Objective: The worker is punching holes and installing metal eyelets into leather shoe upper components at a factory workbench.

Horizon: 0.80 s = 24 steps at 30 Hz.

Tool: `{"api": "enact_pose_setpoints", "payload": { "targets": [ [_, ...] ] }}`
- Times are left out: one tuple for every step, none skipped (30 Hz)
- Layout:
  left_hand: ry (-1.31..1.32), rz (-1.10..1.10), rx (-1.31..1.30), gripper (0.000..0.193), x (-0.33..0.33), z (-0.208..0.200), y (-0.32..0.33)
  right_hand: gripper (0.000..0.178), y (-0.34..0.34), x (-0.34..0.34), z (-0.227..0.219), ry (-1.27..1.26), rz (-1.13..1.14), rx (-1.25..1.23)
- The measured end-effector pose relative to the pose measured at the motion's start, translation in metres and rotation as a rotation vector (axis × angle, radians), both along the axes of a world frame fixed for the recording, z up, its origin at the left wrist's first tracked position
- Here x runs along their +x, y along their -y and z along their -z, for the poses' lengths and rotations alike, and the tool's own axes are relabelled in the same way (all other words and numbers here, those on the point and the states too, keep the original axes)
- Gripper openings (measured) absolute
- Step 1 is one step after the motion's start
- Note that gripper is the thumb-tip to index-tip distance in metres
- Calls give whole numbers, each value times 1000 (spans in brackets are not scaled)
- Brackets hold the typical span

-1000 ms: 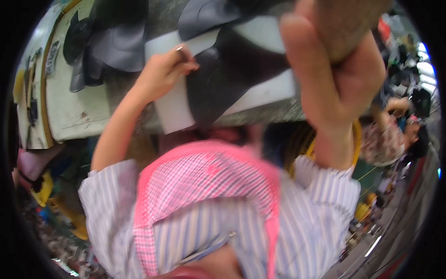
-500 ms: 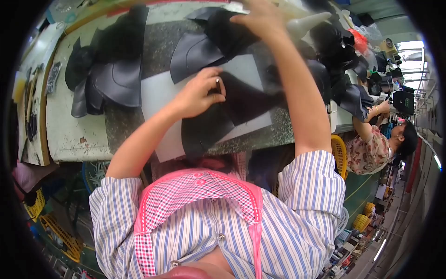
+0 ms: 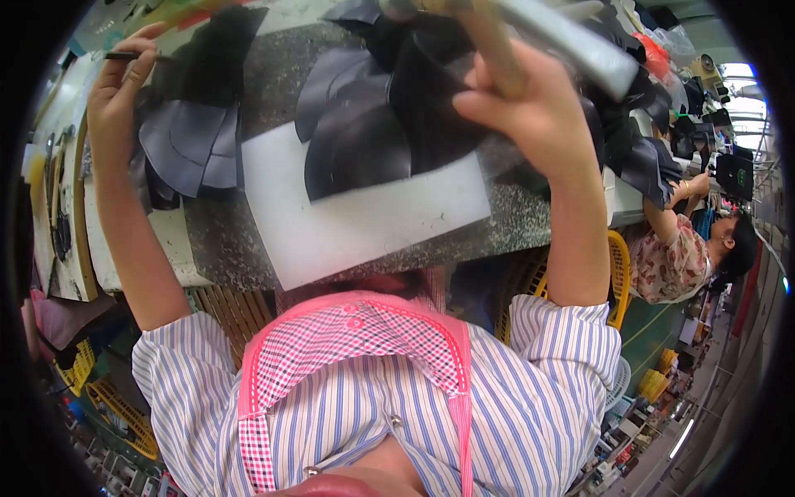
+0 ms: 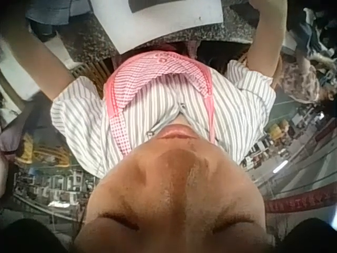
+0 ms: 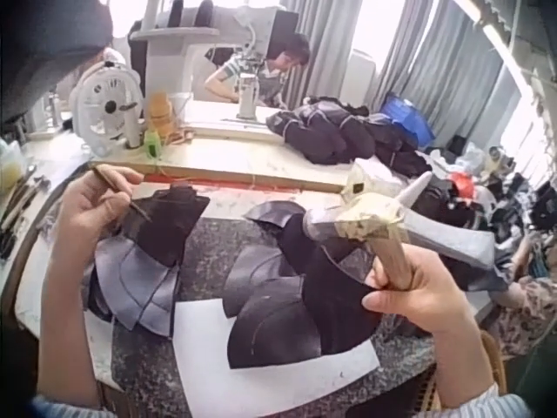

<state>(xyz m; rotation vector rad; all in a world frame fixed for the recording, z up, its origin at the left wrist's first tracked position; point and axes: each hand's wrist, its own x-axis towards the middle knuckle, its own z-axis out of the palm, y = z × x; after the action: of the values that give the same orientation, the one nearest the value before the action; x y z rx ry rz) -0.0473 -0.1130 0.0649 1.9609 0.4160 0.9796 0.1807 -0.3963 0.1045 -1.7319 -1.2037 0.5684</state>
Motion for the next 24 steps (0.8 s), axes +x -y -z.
{"api": "enact_pose_setpoints", "payload": {
  "targets": [
    [109,70,-77,14,10,-7,33,23,12,-5,5,-87,29,-68],
    [20,228,-139,12,20,-9,68,27,22,-9,13,-174,55,-132],
    [-46,272,-283,10,28,0,101,26,28,-11,21,-241,88,-204],
    [-95,336,-261,12,31,20,120,25,27,-21,23,-285,114,-284],
    [-195,338,-271,12,37,43,131,26,30,-20,35,-208,124,-361],
    [-298,296,-141,10,40,67,135,28,33,-18,47,-134,128,-435],
    [-296,263,-169,9,40,79,139,34,33,-29,47,-184,136,-299],
    [-295,228,-195,8,38,87,141,34,35,-28,48,-197,145,-302],
    [-306,237,-196,8,36,92,141,35,37,-23,50,-41,95,-278],
    [-271,233,-284,7,34,89,141,36,40,-20,52,117,41,-253],
    [-234,227,-370,7,33,88,141,33,43,-24,50,113,112,-207],
    [-243,230,-370,7,31,88,141,25,41,-32,48,182,157,47],
    [-252,224,-366,10,28,90,139,25,41,-35,42,284,105,93],
    [-259,219,-361,12,25,91,137,24,43,-40,38,388,52,141],
    [-260,228,-409,11,23,94,135,23,47,-49,37,244,77,71],
    [-263,227,-408,11,22,93,135,22,50,-57,36,101,104,-1],
    [-269,218,-372,9,21,93,136,23,51,-60,33,114,64,-102],
    [-274,209,-336,7,20,92,135,24,49,-58,39,131,-21,-85],
    [-273,210,-337,7,21,92,134,23,48,-58,46,192,9,-101],
    [-302,237,-315,7,21,92,132,21,47,-58,51,254,38,-117],
    [-331,262,-292,7,22,92,131,21,45,-58,42,241,77,-172],
    [-331,247,-297,7,18,90,129,20,40,-59,32,223,100,-226],
    [-359,282,-242,5,17,86,129,21,40,-64,24,84,135,-70],
    [-386,317,-187,4,16,84,129,22,35,-67,16,77,179,154]
  ]
}}
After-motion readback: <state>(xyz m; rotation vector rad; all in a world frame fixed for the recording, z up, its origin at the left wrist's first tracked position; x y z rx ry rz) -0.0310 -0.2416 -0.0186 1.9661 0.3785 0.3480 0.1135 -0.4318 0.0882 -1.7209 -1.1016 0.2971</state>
